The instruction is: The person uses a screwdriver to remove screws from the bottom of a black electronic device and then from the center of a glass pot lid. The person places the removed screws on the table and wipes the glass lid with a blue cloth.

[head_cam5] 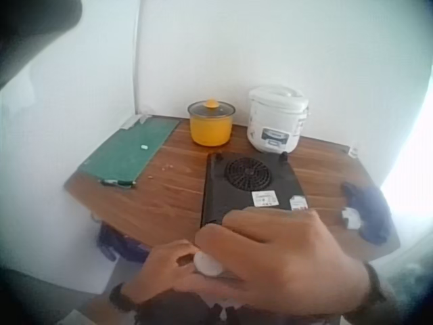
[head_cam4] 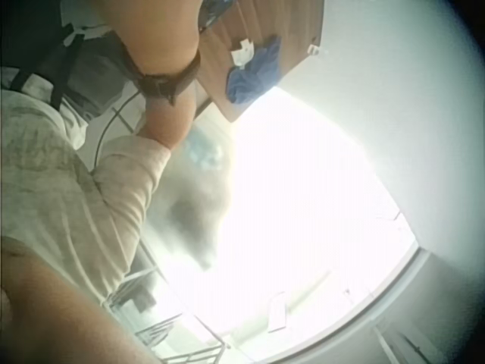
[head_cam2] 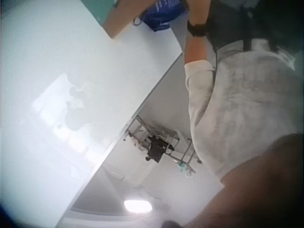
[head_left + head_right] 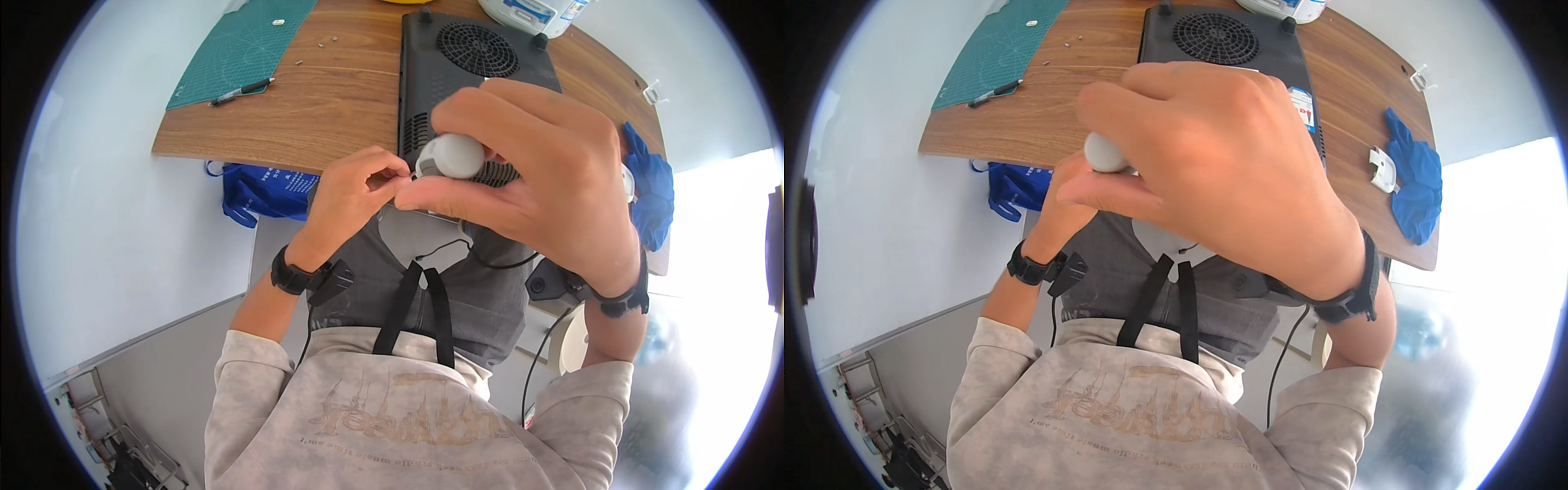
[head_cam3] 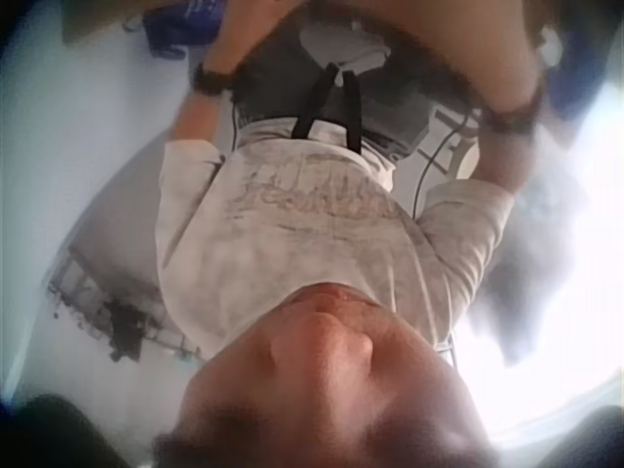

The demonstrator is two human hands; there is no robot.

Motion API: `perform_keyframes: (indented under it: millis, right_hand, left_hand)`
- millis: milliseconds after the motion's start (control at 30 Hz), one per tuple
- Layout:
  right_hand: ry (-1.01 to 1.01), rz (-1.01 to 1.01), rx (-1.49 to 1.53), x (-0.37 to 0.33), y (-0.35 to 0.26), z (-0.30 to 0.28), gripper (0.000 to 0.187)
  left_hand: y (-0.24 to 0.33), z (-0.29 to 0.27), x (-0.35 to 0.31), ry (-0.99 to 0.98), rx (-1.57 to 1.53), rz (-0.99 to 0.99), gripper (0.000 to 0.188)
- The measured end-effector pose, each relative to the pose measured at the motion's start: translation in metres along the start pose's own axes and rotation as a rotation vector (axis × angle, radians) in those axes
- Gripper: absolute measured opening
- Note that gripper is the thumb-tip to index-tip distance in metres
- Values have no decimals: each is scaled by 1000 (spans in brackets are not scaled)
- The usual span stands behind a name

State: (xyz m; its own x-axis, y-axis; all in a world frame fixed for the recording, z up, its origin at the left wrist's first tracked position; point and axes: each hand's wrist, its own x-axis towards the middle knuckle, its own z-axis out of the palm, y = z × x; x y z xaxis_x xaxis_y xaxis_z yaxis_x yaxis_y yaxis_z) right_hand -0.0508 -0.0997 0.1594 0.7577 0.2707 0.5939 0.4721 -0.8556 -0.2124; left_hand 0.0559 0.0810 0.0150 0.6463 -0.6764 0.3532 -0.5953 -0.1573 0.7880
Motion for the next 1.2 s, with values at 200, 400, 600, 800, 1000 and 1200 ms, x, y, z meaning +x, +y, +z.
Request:
perform_keyframes:
  millis: [200,400,600,800,1000,1200]
  right_hand:
    - [133,-14,9,4,2,17,39]
    - [114,23,136,-2,-4,18,36]
    - [130,-6,123,0,-4,10,31]
    - [55,11,16,6,3,3,33]
    - [121,-14,-199,12,7,8,41]
    - [178,-21,-384,15,8,13,50]
  left_hand:
    - [-9,3,0,-20,-91,-76,13]
    - [2,0,0,-13,-12,-78,11]
    - [8,-4,2,-52,-4,-145,9]
    - [8,-7,2,-78,75,-117,10]
    - [-3,-1,2,-36,-99,-109,13]
    - [21,-13,6,-162,19,-160,16]
